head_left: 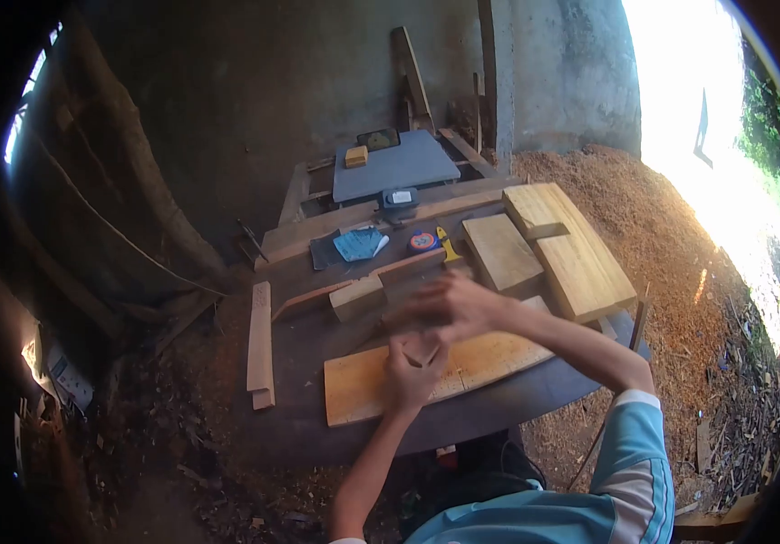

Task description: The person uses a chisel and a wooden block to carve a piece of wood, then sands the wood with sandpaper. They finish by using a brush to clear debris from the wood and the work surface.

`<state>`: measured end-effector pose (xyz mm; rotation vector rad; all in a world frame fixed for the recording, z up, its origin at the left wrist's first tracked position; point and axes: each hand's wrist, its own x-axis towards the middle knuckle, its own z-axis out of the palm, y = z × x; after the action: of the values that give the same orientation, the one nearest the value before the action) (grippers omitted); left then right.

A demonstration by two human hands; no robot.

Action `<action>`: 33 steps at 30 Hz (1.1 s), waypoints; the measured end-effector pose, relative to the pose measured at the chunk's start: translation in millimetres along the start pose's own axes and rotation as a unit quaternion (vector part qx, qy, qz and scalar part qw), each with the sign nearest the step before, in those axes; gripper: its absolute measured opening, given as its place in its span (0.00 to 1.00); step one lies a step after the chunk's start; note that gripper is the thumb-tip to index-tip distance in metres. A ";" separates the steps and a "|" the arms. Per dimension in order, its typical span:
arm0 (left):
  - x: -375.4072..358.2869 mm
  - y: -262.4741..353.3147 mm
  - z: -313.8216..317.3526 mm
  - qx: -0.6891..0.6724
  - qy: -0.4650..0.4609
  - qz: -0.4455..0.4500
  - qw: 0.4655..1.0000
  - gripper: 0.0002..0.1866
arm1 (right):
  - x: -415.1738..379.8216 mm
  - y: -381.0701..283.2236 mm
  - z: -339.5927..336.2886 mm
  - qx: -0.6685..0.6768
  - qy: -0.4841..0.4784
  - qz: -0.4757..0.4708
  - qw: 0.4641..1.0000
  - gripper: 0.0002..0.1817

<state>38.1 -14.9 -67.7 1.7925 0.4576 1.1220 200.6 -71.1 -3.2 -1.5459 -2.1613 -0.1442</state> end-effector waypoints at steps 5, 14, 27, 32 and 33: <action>-13.5 -13.8 -5.2 0.035 -0.019 -0.046 0.998 0.26 | 1.8 0.3 -3.6 0.099 -0.087 0.122 0.984 0.36; 1.7 -7.4 -2.4 -0.021 -0.005 0.019 1.000 0.23 | -24.6 34.5 38.4 0.612 0.094 0.325 0.715 0.31; 14.5 -14.7 -3.5 0.066 -0.045 0.207 0.975 0.24 | -19.9 22.7 48.8 0.487 0.277 0.276 0.781 0.27; 40.0 24.3 -15.9 0.069 -0.191 0.130 0.970 0.28 | -16.1 2.8 45.7 0.448 0.222 0.255 0.828 0.30; 43.1 12.4 -11.4 0.008 -0.212 0.119 0.970 0.29 | -13.8 5.4 51.7 0.485 0.225 0.251 0.807 0.31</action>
<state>48.6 15.3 -34.2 2.0709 -0.0038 0.8552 192.6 -63.0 -55.7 -1.1926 -1.0580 0.6177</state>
